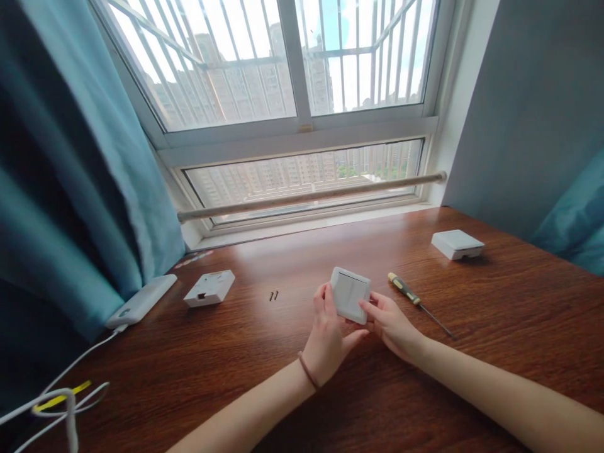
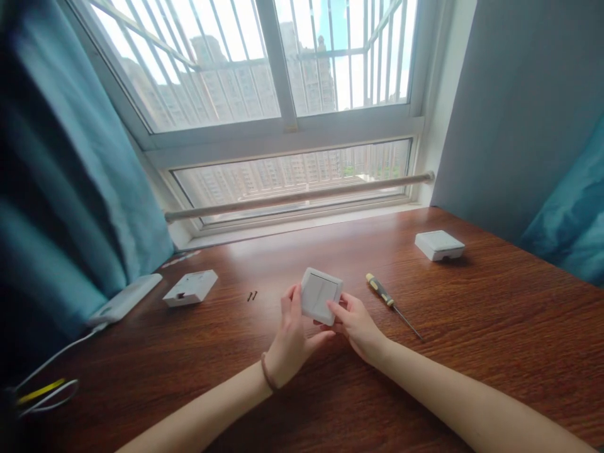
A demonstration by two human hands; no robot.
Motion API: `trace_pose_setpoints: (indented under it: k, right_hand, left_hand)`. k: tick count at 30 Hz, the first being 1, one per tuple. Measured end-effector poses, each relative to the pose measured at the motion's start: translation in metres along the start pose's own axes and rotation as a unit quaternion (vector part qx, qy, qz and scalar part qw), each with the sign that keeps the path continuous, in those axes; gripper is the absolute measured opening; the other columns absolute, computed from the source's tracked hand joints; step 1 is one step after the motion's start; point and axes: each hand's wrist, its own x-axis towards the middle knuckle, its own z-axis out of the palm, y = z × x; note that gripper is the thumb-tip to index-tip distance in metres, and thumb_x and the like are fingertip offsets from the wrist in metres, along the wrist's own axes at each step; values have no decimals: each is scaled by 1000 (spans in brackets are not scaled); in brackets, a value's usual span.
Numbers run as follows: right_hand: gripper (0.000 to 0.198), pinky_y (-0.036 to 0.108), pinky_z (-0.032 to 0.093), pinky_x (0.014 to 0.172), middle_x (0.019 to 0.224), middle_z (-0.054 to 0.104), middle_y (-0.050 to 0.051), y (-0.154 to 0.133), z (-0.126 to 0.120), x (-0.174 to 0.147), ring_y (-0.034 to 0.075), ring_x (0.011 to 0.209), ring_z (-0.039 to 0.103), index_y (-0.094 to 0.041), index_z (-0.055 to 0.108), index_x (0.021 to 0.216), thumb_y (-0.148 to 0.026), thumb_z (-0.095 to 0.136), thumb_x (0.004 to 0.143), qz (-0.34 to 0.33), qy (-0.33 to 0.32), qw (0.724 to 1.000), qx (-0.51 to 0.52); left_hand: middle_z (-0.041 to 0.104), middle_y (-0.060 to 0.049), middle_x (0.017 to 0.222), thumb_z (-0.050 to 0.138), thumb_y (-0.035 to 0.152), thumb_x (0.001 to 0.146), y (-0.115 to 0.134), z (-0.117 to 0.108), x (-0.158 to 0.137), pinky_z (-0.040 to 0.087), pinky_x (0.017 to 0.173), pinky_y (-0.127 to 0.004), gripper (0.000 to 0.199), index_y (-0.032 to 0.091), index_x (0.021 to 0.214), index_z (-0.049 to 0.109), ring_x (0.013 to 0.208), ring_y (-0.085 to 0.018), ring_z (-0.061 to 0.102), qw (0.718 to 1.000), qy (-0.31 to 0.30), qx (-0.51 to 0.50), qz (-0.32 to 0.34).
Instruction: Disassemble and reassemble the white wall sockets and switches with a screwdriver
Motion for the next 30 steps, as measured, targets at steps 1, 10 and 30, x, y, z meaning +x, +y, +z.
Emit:
trace_pose_setpoints:
  k: [1,10,30]
  right_hand:
    - [36,29,52,61,97,67,9,0,-2,1,18,70,66,-15,58,105,-36,64,76,-10,5,1000,-9]
    - [37,23,48,52,81,68,5,-9,-16,11,13,59,61,-12,64,96,-42,63,74,-42,13,991,-123]
    - [36,26,53,53,71,68,4,-7,-18,8,18,61,65,-10,65,87,-42,62,71,79,15,963,-259]
  left_hand:
    - [26,-16,130,74,33,64,-1,-2,1,31,103,-51,97,18,137,11,125,-33,29,1000,1,-30,-1]
    - [56,-12,115,62,32,76,-17,-18,24,44,93,-39,45,15,115,47,108,-26,53,873,-85,-433,-208]
    - [40,-12,114,79,31,50,-32,-19,21,38,96,-43,83,12,120,39,107,-27,42,975,-179,-111,-64]
